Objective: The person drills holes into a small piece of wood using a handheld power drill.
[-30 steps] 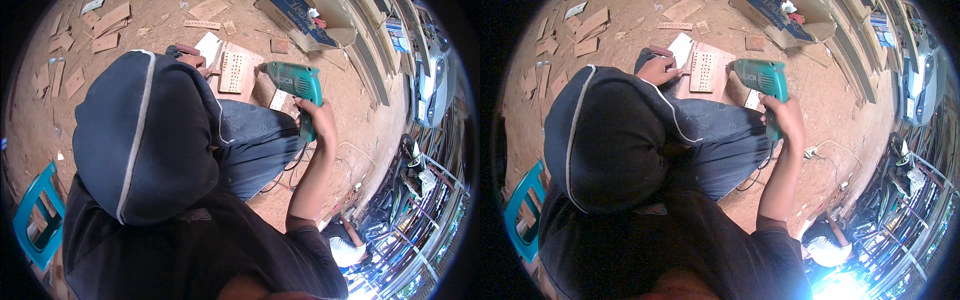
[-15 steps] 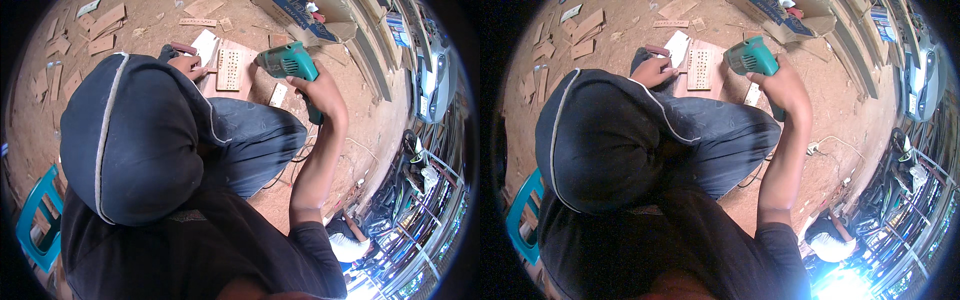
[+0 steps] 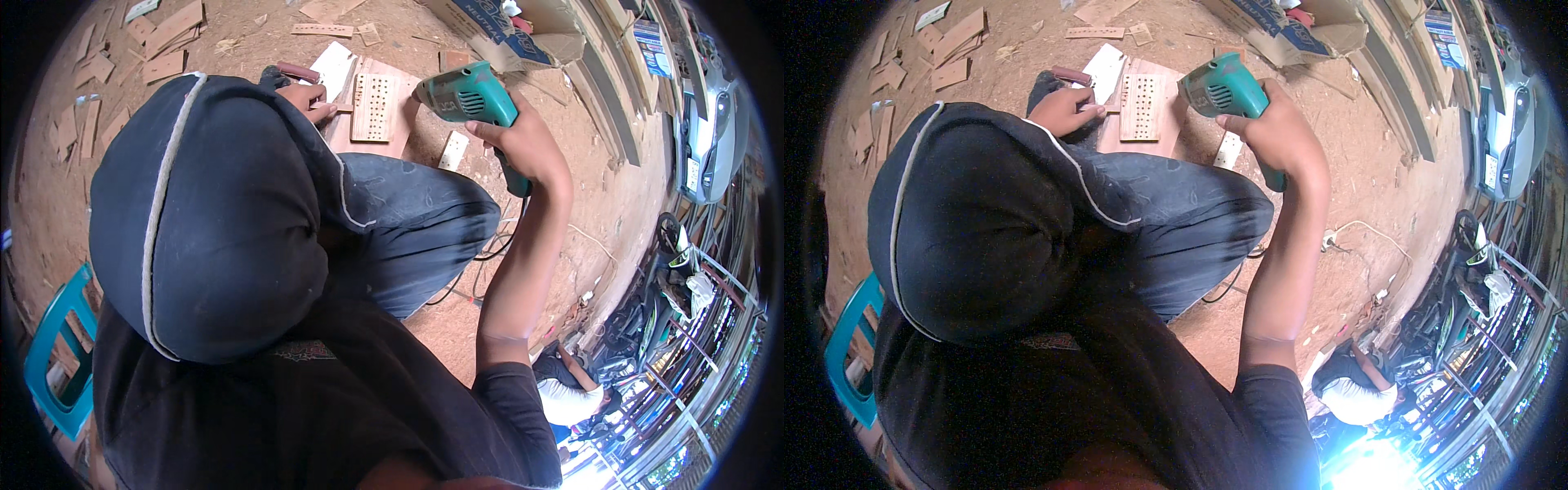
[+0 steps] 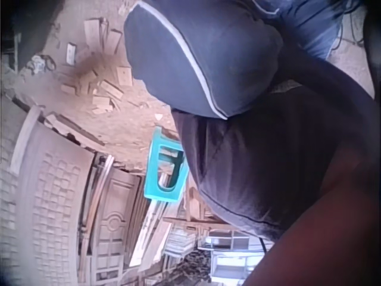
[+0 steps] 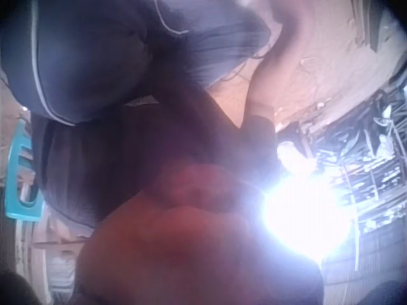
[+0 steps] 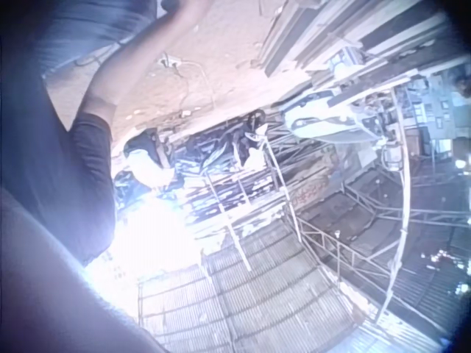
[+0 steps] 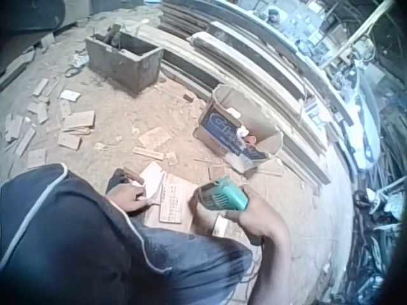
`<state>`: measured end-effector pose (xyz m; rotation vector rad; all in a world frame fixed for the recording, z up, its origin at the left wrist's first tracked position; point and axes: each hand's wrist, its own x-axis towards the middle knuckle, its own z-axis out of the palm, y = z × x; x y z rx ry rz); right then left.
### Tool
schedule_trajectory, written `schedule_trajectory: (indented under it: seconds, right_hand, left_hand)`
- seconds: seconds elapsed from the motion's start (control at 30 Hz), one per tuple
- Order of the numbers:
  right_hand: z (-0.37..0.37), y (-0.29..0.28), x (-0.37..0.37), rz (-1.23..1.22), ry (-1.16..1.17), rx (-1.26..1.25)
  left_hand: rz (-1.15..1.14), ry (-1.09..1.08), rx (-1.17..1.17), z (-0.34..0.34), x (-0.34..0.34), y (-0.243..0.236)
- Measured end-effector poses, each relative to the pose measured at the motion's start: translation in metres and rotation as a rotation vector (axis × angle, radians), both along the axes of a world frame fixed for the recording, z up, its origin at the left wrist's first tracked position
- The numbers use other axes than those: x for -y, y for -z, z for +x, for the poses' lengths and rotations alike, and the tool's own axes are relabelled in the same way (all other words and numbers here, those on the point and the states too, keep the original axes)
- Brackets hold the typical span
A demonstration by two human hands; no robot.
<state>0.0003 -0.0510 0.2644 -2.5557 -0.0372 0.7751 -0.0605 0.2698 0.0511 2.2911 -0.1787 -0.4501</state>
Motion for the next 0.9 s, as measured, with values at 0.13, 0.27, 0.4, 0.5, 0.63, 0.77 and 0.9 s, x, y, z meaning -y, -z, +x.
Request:
schedule_trajectory:
  seconds: [0.13,0.27,0.4,0.5,0.63,0.77,0.9]
  right_hand:
    - [0.0004,0.0016,0.0012,0.027,-0.011,0.005]
    - [-0.0014,0.0006,-0.0008,0.017,-0.051,0.045]
    - [-0.0022,0.0031,0.0006,0.025,-0.040,0.036]
    - [-0.0012,0.0037,0.0017,0.019,-0.041,0.038]
    - [0.0007,0.0035,0.0035,0.044,-0.010,-0.012]
    - [0.0009,0.0081,0.0057,0.036,-0.038,0.025]
    - [0.0004,0.0086,0.0004,0.023,-0.061,0.028]
  left_hand:
    - [0.002,0.000,0.001,-0.0005,0.0000,0.0009]
    - [0.014,0.001,0.007,-0.0012,-0.0005,0.0029]
    - [0.013,0.013,0.023,-0.0002,0.0004,-0.0005]
    - [0.018,0.018,0.019,-0.0002,-0.0001,-0.0019]
    - [0.029,0.003,-0.013,-0.0006,0.0018,-0.0049]
    - [0.034,0.024,-0.008,0.0008,0.0011,-0.0051]
    - [0.035,0.011,0.020,-0.0013,0.0018,-0.0015]
